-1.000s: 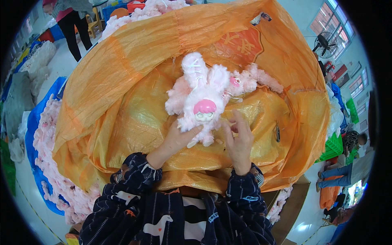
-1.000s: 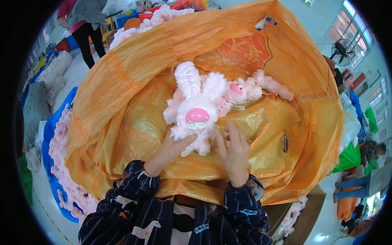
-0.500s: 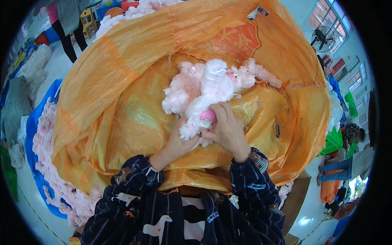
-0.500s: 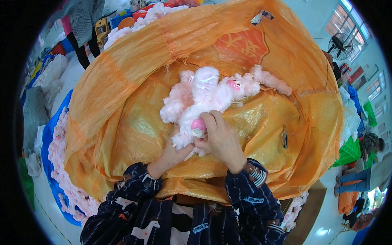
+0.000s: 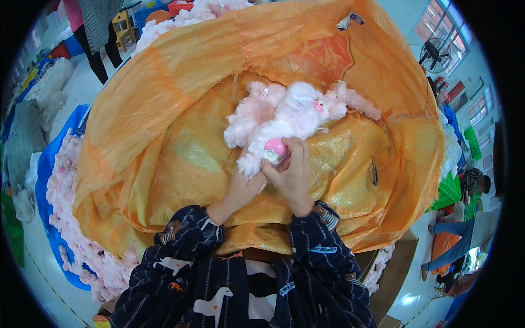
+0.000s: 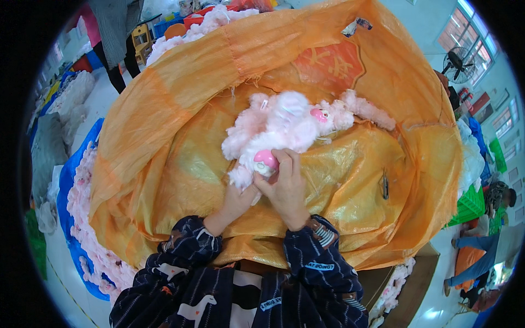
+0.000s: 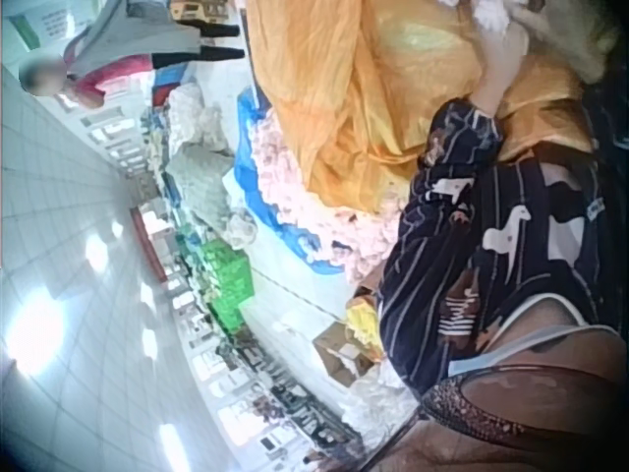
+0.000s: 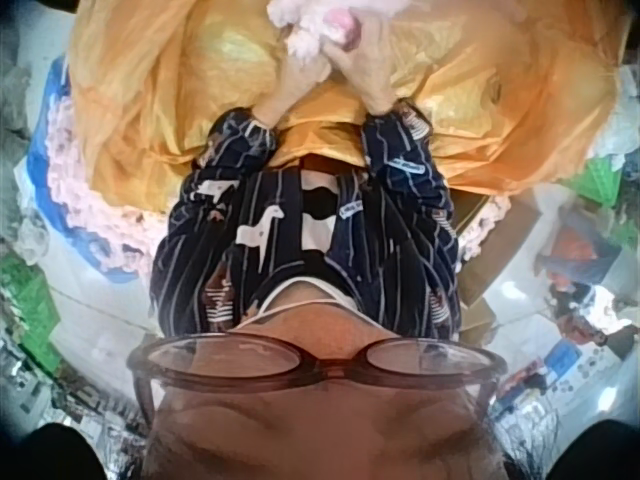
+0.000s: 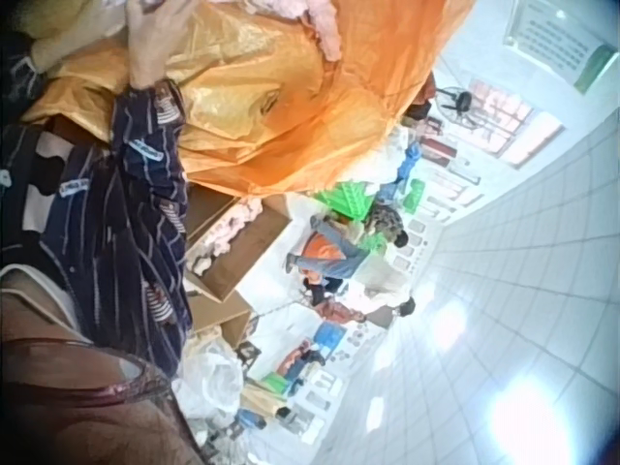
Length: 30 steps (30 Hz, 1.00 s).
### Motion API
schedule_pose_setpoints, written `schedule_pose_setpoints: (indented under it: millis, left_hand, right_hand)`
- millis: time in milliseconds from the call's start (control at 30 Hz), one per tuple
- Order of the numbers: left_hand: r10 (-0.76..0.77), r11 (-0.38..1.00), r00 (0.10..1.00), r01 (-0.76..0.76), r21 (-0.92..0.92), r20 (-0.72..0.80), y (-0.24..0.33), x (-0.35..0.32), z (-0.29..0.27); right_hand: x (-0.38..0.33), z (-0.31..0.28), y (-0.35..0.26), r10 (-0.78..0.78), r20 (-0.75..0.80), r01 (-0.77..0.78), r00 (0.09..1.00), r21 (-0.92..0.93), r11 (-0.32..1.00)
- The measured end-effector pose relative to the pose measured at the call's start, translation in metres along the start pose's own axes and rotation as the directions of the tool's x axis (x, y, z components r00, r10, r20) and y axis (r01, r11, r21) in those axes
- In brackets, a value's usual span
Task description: The person repeatedly picks up pink and white stuffed bunny toys from a large orange sack, fluffs their fur, and places them into a blue bin. The person handles the toys one at a time throughout the clip.
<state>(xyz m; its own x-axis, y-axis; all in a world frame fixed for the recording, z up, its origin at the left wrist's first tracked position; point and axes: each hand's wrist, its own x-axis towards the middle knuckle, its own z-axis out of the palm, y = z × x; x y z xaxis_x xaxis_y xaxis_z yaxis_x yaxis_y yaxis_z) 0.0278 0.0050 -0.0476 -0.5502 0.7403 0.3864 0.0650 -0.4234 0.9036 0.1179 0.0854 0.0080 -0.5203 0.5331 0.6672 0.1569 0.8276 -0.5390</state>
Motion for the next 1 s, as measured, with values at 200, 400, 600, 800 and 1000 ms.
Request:
schedule_pose_setpoints:
  millis: [200, 400, 600, 800, 1000]
  left_hand:
    - [-0.363, 0.881, 0.932, 0.339, -0.33, -0.009, 0.018, 0.004, -0.011]
    - [-0.331, 0.828, 0.943, 0.298, -0.474, 0.015, 0.028, 0.009, -0.012]
    - [-0.372, 0.794, 0.926, 0.35, -0.497, 0.058, 0.037, 0.009, -0.015]
    - [-0.4, 0.777, 0.915, 0.37, -0.509, 0.055, 0.026, 0.004, -0.011]
    - [-0.364, 0.811, 0.93, 0.339, -0.476, 0.042, 0.025, 0.001, -0.004]
  right_hand:
    - [-0.006, -0.046, 0.001, 0.014, 0.104, -0.027, 0.994, 0.115, 0.993]
    - [-0.027, -0.057, -0.011, -0.083, 0.311, 0.111, 0.947, -0.071, 0.991]
    - [-0.027, -0.049, -0.01, -0.268, 0.38, 0.356, 0.885, -0.181, 0.917]
    - [-0.033, -0.038, -0.001, -0.321, 0.26, 0.368, 0.911, -0.157, 0.916]
    - [-0.038, -0.028, -0.003, -0.15, 0.112, 0.169, 0.982, -0.185, 0.968]
